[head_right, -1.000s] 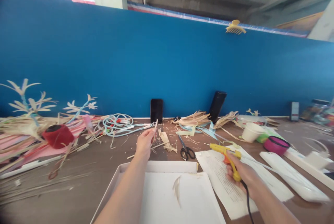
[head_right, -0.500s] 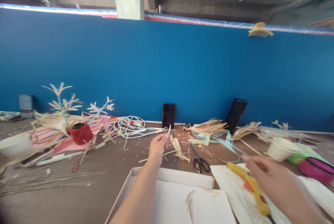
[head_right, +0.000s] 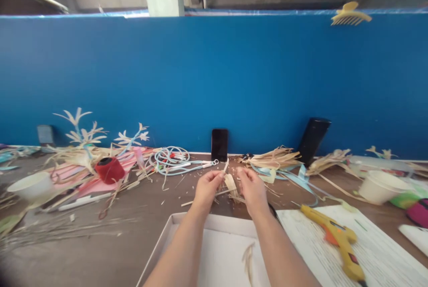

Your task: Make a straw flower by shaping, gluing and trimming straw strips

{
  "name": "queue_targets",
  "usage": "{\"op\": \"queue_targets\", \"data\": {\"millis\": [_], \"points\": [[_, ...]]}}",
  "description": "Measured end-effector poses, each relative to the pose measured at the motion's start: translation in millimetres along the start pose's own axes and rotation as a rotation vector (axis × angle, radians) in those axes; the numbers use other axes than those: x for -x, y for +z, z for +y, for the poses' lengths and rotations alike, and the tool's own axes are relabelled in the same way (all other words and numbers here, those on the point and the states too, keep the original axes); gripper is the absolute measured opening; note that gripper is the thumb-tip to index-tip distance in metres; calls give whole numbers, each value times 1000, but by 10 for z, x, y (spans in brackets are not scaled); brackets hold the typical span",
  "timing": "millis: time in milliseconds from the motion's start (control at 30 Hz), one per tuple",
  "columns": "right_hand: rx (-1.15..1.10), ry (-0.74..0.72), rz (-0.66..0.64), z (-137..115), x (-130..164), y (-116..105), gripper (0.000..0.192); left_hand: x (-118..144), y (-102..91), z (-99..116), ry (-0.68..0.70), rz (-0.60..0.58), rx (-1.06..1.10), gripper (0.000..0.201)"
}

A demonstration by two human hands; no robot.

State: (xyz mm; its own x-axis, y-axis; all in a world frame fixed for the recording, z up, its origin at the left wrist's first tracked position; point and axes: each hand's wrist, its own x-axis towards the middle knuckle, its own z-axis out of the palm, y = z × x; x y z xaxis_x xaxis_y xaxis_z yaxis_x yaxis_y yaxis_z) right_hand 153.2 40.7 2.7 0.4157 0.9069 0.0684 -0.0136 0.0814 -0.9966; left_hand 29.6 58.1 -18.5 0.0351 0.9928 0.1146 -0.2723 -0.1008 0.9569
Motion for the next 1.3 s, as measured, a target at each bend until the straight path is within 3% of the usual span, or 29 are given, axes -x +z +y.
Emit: {"op": "queue_targets", "data": {"millis": [100,267,633,1300], "points": [[-146,70,-73,13,-39,-48,41,11,13,-24,-7,-72,-21,29],[-209,84,-199,-10,-18,-34,36,44,31,-19,-21,-156,-66,31],[-223,116,-112,-63,25,-47,28,60,29,-35,4,-164,-119,34],[-122,61,-127,8,-4,-74,24,57,42,-19,-30,-140,-55,31]]}}
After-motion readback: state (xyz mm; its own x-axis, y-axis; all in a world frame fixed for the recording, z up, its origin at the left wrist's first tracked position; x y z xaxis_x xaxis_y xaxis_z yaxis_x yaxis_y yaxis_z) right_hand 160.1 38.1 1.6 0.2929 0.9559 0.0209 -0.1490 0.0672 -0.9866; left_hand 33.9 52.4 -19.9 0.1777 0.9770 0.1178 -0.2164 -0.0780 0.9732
